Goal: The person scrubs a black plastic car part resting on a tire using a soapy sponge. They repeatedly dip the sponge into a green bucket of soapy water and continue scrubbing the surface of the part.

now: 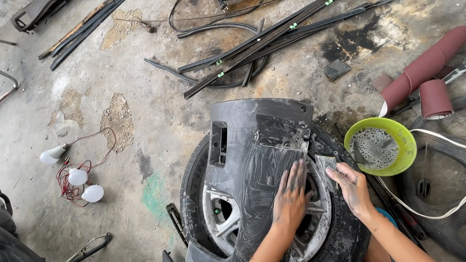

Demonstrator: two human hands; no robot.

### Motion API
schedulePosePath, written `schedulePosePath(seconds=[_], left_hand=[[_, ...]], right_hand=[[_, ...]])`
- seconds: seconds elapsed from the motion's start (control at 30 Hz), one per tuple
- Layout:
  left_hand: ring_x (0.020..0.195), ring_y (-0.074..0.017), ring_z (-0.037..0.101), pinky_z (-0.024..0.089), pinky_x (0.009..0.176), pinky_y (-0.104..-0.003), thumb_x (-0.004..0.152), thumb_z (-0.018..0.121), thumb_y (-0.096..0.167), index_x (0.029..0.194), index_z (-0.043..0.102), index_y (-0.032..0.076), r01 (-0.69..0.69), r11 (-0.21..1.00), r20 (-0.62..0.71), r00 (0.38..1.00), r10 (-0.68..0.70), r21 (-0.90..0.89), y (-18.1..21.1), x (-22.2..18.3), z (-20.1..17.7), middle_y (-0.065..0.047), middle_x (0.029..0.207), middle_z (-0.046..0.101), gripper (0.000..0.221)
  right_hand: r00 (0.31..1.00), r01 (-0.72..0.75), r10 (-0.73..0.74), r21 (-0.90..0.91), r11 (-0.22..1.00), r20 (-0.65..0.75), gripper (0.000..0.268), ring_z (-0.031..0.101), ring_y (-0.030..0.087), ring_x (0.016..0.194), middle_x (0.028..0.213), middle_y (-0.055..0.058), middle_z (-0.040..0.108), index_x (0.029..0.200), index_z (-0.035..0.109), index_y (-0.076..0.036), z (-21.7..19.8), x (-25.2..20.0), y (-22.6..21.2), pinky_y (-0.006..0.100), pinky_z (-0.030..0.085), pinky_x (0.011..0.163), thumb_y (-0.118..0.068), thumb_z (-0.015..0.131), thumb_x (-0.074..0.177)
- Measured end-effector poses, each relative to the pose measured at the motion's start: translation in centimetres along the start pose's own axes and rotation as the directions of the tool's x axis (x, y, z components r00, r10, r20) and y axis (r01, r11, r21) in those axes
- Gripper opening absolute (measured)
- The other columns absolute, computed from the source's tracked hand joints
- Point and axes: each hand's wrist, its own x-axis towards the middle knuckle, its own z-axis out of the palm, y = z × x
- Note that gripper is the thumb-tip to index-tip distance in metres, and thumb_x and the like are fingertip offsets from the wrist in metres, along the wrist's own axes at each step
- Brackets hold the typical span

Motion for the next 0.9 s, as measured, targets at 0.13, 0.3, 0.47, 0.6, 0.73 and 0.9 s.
schedulePosePath(seconds=[0.13,0.3,0.47,0.6,0.73,0.9], left_hand=[[0.16,-0.0211,-0.007,-0.005,0.131,-0.04,0.105,0.016,0.059,0.164,0.004,0.008,0.067,0.998,-0.031,0.997,-0.067,-0.022,0.5,3.2,1.5,-0.007,0.173,0.001,0.078],[0.16,-0.0198,0.016,0.012,0.131,-0.037,0.108,0.031,0.049,0.165,0.017,0.006,0.068,0.996,-0.13,0.989,-0.075,-0.06,-1.1,-0.1,-0.7,-0.008,0.173,0.018,0.073],[0.161,-0.0251,0.004,0.003,0.128,-0.043,0.108,0.02,0.051,0.163,0.014,0.004,0.233,0.895,0.144,0.971,-0.191,-0.381,-4.6,3.6,-2.5,-0.013,0.174,0.009,0.073],[0.16,-0.0285,0.003,0.003,0.128,-0.044,0.109,0.019,0.052,0.163,0.013,0.002,0.249,0.871,0.139,0.968,-0.209,-0.424,-3.9,2.4,-2.9,-0.017,0.173,0.007,0.075],[0.16,-0.0242,-0.005,0.0,0.131,-0.035,0.107,0.008,0.053,0.163,-0.004,0.0,0.216,0.976,-0.167,0.963,-0.212,0.005,-2.7,-2.4,-1.3,-0.016,0.172,-0.007,0.078],[0.161,-0.0254,0.006,0.004,0.131,-0.041,0.108,0.017,0.048,0.165,0.004,0.005,0.506,0.861,-0.062,0.862,-0.504,0.045,-2.5,-7.6,0.2,-0.014,0.172,0.007,0.073]], right_hand=[[1.0,0.004,-0.004,-0.018,1.0,0.009,0.079,0.045,0.031,0.132,0.144,0.027,0.041,0.138,0.037,0.012,-0.5,0.1,0.0,0.036,0.038,0.111,-0.012,0.068,0.069],[0.998,-0.044,0.047,-0.086,0.995,0.037,0.077,0.04,0.033,0.136,0.148,0.024,0.037,0.139,0.037,0.011,-0.2,-1.1,-1.4,0.04,0.039,0.111,-0.012,0.066,0.072],[0.966,0.258,-0.244,-0.234,0.937,0.09,0.057,0.043,0.039,0.126,0.132,0.036,0.047,0.121,0.056,0.018,-1.3,1.0,1.8,0.052,0.037,0.103,-0.015,0.076,0.079],[0.956,0.289,-0.265,-0.274,0.917,0.124,0.055,0.043,0.047,0.125,0.129,0.036,0.05,0.123,0.057,0.016,-1.6,1.0,2.6,0.054,0.037,0.103,-0.02,0.073,0.084],[0.988,0.122,-0.11,-0.121,0.985,0.106,0.063,0.062,0.027,0.113,0.12,0.024,0.064,0.134,0.048,0.01,0.0,0.4,0.9,0.03,0.047,0.1,-0.016,0.065,0.079],[0.224,0.973,-0.618,-0.211,0.094,0.754,0.073,0.054,0.013,0.079,0.096,0.007,0.054,0.149,0.029,-0.018,5.0,-2.5,4.2,0.015,0.055,0.059,0.014,0.051,0.087]])
